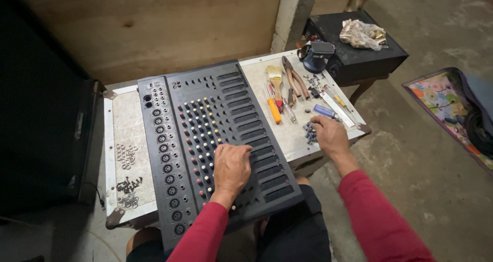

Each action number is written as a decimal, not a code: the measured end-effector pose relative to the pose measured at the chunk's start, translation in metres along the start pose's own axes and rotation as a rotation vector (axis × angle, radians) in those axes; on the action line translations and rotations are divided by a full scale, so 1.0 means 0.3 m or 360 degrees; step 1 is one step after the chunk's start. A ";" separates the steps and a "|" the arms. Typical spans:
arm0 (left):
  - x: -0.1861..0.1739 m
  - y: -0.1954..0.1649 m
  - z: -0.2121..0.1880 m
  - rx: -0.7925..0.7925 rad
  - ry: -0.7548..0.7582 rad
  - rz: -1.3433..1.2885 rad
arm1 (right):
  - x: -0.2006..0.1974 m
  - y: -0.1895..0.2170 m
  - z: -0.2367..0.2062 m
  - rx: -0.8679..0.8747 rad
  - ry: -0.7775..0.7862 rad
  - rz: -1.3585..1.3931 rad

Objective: The person sits with an audio mixing console on their lap and pulls the colored knob caps off the console one at a time by hand, placing each removed knob on the workbench beside them. They continue working across the rows of knobs, occasionally steadying the console with one hand while pulling with the other.

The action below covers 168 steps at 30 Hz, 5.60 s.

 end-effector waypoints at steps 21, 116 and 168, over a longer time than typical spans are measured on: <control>0.002 -0.009 0.003 -0.0028 -0.0011 0.0016 | 0.068 0.075 0.034 -0.0102 0.0343 -0.0289; -0.010 0.514 0.308 -0.0526 0.0309 0.0614 | 0.771 0.680 0.332 -0.0354 0.0280 0.0317; 0.024 0.565 0.248 -0.0545 0.0263 0.0639 | 0.726 0.771 0.260 -0.0670 0.0187 0.0407</control>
Point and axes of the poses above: each hand's wrist, its own z-axis towards the middle knuckle, its own x-axis out of the palm, y = z × x, the point moved 7 cm from there along z, towards the middle knuckle, and after that the axes turned 5 degrees about x, right-handed, at the moved point
